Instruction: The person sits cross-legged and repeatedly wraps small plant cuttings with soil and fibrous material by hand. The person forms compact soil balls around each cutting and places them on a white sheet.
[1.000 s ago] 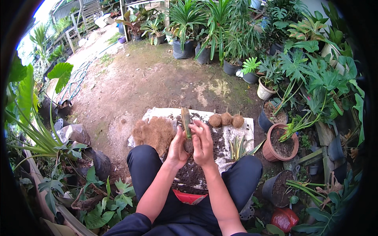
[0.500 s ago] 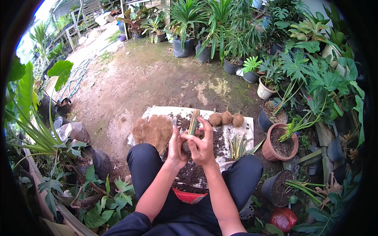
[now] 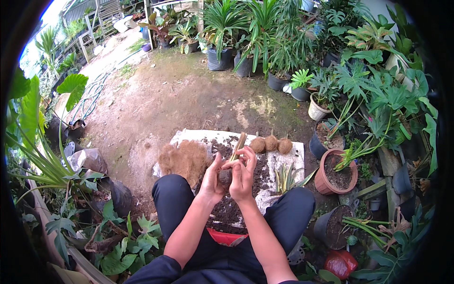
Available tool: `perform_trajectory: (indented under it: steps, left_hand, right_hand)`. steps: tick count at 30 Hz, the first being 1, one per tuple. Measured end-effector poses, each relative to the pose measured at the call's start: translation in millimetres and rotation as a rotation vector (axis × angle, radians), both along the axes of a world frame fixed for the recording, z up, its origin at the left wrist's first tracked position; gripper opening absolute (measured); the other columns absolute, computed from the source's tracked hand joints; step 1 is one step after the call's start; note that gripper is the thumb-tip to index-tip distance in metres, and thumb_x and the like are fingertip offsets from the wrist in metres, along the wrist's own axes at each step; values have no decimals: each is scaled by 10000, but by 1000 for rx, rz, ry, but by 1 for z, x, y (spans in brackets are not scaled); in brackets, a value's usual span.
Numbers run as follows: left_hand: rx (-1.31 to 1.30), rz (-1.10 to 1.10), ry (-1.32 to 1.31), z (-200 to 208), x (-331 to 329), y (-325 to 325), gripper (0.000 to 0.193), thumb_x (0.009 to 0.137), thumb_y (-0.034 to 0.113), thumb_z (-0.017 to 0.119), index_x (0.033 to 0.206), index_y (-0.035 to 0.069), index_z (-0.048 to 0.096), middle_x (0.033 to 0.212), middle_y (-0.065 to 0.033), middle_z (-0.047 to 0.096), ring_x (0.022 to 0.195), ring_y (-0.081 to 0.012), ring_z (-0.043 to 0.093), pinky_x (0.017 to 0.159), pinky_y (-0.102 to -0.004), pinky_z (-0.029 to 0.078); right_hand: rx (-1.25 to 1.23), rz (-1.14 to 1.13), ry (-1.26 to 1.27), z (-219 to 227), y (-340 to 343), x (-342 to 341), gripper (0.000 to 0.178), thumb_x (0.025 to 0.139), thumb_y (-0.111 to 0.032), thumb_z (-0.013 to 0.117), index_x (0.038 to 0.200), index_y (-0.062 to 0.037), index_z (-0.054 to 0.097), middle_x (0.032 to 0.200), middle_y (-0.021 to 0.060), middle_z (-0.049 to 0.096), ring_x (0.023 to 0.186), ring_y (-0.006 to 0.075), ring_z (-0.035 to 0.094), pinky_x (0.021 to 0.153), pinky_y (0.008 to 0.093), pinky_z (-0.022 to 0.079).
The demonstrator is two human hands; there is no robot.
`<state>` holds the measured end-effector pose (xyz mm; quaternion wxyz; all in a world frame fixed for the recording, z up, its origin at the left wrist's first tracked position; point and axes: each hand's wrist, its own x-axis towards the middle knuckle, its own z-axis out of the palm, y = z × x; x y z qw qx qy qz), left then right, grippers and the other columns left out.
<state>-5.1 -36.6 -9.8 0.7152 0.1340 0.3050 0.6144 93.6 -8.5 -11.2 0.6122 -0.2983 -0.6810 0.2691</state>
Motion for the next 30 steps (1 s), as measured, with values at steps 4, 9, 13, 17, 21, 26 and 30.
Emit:
perform_trajectory:
  steps: [4, 9, 13, 17, 21, 26, 30]
  left_hand:
    - [-31, -62, 5, 3, -6, -4, 692, 949, 630, 427, 1158, -4, 610, 1026, -106, 677, 929, -198, 669, 820, -334, 556]
    - [45, 82, 68, -7, 5, -4, 676, 968, 621, 397, 1075, -7, 624, 997, -126, 674, 911, -208, 664, 807, -320, 552]
    - [-107, 283, 333, -14, 17, -1, 617, 1005, 564, 363, 1058, 6, 621, 1021, -115, 656, 954, -186, 630, 820, -308, 528]
    - [-59, 237, 249, -11, 9, -2, 597, 1007, 558, 365, 1085, 26, 623, 1015, -89, 659, 955, -175, 633, 834, -311, 529]
    - [-3, 8, -23, -2, -4, -3, 589, 965, 583, 447, 1095, 36, 623, 1001, -78, 660, 960, -201, 645, 847, -343, 539]
    - [-106, -21, -18, 6, -7, -5, 562, 939, 565, 495, 1098, 41, 623, 1028, -103, 662, 924, -205, 661, 815, -368, 553]
    - [-42, 90, -40, -3, 7, -4, 622, 972, 592, 418, 1042, 12, 631, 1007, -118, 648, 900, -195, 644, 778, -327, 537]
  right_hand:
    - [236, -58, -288, 13, -3, 14, 270, 926, -330, 539, 847, -159, 733, 1291, 136, 526, 1337, 410, 308, 1097, 508, 253]
    - [349, -199, -338, 0, 0, 12, 270, 895, -317, 545, 806, -107, 689, 1227, 123, 548, 1320, 392, 342, 1068, 539, 250]
    - [359, -261, -351, -17, -1, -3, 247, 882, -260, 517, 791, -52, 615, 1142, 117, 556, 1311, 385, 355, 1034, 559, 270]
    - [265, -162, -289, -17, 4, -7, 280, 919, -224, 479, 786, -48, 651, 1142, 131, 556, 1311, 384, 353, 1061, 544, 263]
    - [124, -54, -120, -3, 5, -1, 384, 981, -267, 435, 796, -84, 718, 1160, 140, 559, 1315, 392, 340, 1109, 509, 238]
    - [205, -64, -249, 9, 1, 10, 343, 957, -335, 484, 836, -145, 743, 1217, 117, 564, 1323, 392, 336, 1099, 519, 230]
    - [298, -105, -380, -1, 1, 8, 268, 878, -319, 575, 791, -101, 704, 1140, 90, 593, 1275, 377, 406, 1047, 510, 277]
